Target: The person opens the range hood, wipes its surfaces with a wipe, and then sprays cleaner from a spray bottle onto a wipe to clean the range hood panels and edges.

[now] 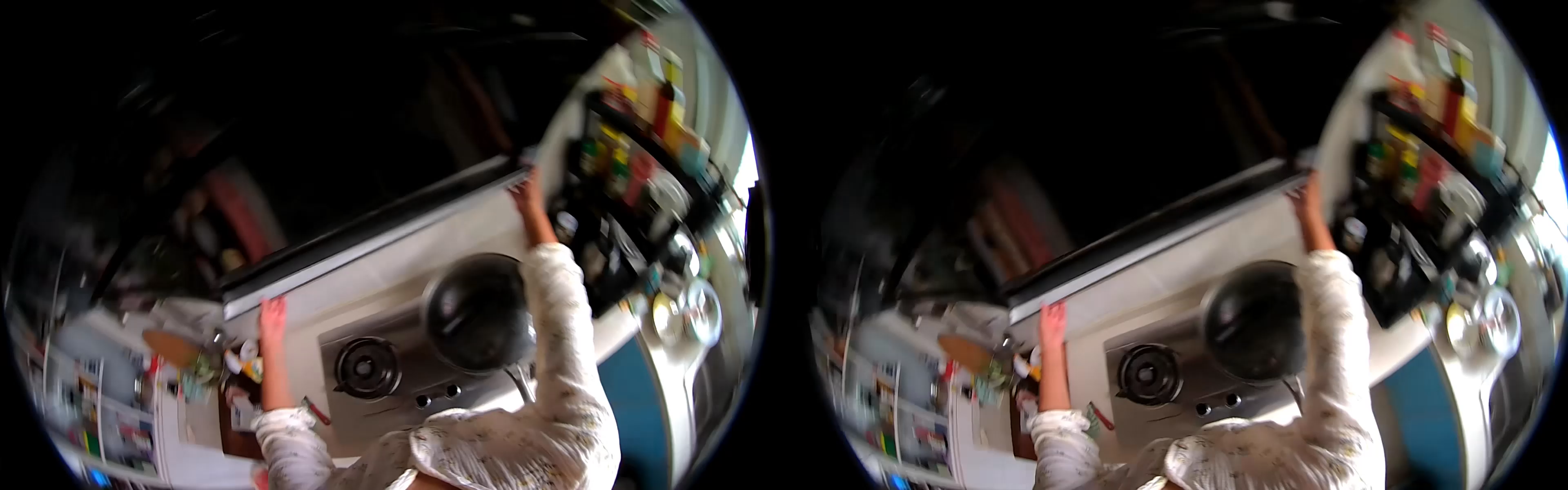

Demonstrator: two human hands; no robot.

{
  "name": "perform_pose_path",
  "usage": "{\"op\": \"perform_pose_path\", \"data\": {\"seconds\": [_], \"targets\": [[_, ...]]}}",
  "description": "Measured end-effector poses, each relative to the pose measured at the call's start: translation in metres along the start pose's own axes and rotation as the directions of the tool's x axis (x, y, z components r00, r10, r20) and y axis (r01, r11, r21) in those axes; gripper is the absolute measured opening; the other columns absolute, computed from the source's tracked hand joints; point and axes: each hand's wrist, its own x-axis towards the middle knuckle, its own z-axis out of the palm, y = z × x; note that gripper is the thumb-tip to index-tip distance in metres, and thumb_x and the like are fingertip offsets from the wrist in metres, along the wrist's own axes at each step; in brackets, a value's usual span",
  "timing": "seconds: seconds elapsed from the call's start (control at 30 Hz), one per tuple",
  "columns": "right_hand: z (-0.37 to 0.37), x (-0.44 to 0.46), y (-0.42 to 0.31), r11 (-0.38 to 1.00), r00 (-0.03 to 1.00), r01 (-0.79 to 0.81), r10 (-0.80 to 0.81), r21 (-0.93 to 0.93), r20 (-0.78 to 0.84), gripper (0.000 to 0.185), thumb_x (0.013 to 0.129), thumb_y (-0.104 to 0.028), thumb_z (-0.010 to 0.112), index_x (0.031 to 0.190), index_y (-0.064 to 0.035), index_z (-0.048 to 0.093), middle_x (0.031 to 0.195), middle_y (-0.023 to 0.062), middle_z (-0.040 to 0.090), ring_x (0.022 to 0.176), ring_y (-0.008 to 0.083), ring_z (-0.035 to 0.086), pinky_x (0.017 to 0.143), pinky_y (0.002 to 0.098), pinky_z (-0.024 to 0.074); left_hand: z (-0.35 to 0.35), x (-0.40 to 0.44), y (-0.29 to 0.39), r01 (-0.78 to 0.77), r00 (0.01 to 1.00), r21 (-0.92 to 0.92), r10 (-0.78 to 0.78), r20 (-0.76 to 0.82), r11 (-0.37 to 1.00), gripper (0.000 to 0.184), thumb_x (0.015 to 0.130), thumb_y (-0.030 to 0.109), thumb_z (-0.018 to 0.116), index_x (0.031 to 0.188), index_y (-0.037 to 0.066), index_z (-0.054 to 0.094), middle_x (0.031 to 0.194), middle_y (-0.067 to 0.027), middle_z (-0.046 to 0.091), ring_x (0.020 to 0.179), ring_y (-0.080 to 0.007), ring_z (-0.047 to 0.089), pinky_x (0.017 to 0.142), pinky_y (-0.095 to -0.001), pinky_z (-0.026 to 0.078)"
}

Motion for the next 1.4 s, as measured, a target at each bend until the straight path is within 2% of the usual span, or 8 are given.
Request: {"op": "perform_pose_path", "data": {"seconds": [0.07, 0.1, 0.23, 0.3, 0.53, 1.0, 1.2, 1.4], "targets": [[-0.053, 0.012, 0.017, 0.997, 0.998, -0.055, 0.055, 0.052, -0.013, 0.070, 0.086, -0.062, 0.045, 0.142, -0.0264, 0.023, 0.142, 0.0185, 0.027, 0.127, 0.0367, 0.031, 0.101, 0.0544, 0.0310, 0.029, -0.036, 0.003, 0.051, 0.986, 0.125, -0.031, -0.162, 0.991, 0.043, 0.091, 0.030, 0.056, 0.117, -0.001, 0.045, 0.121, -0.0220, 0.050, 0.113, -0.0311, 0.050, 0.101, -0.0390, 0.041], [-0.002, 0.046, -0.112, 0.994, 0.989, 0.056, -0.042, -0.095, 0.140, 0.064, 0.088, -0.058, 0.046, 0.141, -0.0291, 0.025, 0.144, 0.0160, 0.025, 0.126, 0.0362, 0.033, 0.103, 0.0537, 0.0288, 0.028, -0.029, -0.147, 0.061, 0.987, -0.210, -0.090, -0.130, 0.976, 0.044, 0.090, 0.029, 0.058, 0.118, -0.001, 0.044, 0.117, -0.0210, 0.050, 0.112, -0.0312, 0.050, 0.099, -0.0400, 0.042], [0.005, 0.016, 0.000, 0.961, 0.997, -0.056, 0.039, 0.271, 0.069, 0.064, 0.087, -0.058, 0.048, 0.139, -0.0248, 0.033, 0.142, 0.0099, 0.035, 0.127, 0.0318, 0.036, 0.105, 0.0499, 0.0284, 0.038, -0.012, 0.016, 0.002, 0.997, -0.080, -0.008, -0.076, 0.997, 0.015, 0.086, 0.020, 0.064, 0.086, 0.009, 0.054, 0.093, -0.0137, 0.059, 0.094, -0.0293, 0.058, 0.094, -0.0418, 0.047], [-0.001, 0.036, 0.000, 0.922, 0.982, -0.180, 0.148, 0.342, 0.119, 0.064, 0.087, -0.058, 0.048, 0.137, -0.0216, 0.037, 0.141, 0.0080, 0.037, 0.126, 0.0291, 0.037, 0.106, 0.0471, 0.0291, 0.035, -0.006, 0.013, -0.035, 0.996, -0.010, 0.034, -0.087, 0.999, 0.035, 0.087, 0.025, 0.063, 0.107, 0.002, 0.047, 0.109, -0.0174, 0.051, 0.107, -0.0307, 0.051, 0.100, -0.0415, 0.042], [0.012, 0.030, -0.016, 0.970, 0.996, -0.068, 0.052, 0.232, 0.074, 0.067, 0.087, -0.062, 0.043, 0.138, -0.0198, 0.035, 0.141, 0.0079, 0.039, 0.127, 0.0285, 0.037, 0.105, 0.0483, 0.0287, 0.036, -0.002, -0.013, -0.034, 0.985, -0.147, 0.008, -0.174, 0.989, 0.017, 0.086, 0.019, 0.065, 0.086, 0.007, 0.052, 0.087, -0.0141, 0.059, 0.090, -0.0289, 0.059, 0.091, -0.0424, 0.049], [0.025, -0.004, -0.026, 0.967, 0.996, -0.056, 0.036, 0.250, 0.086, 0.065, 0.084, -0.060, 0.051, 0.135, -0.0220, 0.039, 0.140, 0.0049, 0.039, 0.125, 0.0285, 0.039, 0.103, 0.0501, 0.0315, 0.035, -0.010, -0.021, -0.020, 0.984, -0.150, -0.007, -0.178, 0.988, 0.019, 0.084, 0.017, 0.067, 0.088, 0.009, 0.050, 0.093, -0.0124, 0.057, 0.096, -0.0274, 0.057, 0.093, -0.0429, 0.048], [0.050, -0.069, 0.026, 0.958, 0.956, -0.278, 0.270, 0.065, 0.113, 0.093, 0.072, -0.067, 0.061, 0.138, -0.0087, 0.031, 0.143, 0.0117, 0.033, 0.130, 0.0324, 0.034, 0.103, 0.0502, 0.0332, 0.039, -0.022, -0.018, -0.048, 0.986, -0.189, 0.017, -0.164, 0.981, 0.023, 0.082, 0.014, 0.069, 0.091, 0.009, 0.049, 0.097, -0.0126, 0.055, 0.097, -0.0274, 0.055, 0.093, -0.0449, 0.048], [0.106, -0.219, 0.095, 0.861, 0.731, -0.389, 0.505, -0.328, 0.459, 0.079, 0.083, -0.066, 0.046, 0.134, -0.0079, 0.033, 0.132, 0.0139, 0.046, 0.121, 0.0304, 0.046, 0.099, 0.0488, 0.0381, 0.034, -0.018, -0.016, -0.030, 0.992, -0.199, 0.005, -0.124, 0.980, 0.025, 0.081, 0.015, 0.071, 0.085, 0.010, 0.047, 0.096, -0.0158, 0.055, 0.093, -0.0306, 0.058, 0.089, -0.0458, 0.051]]}}
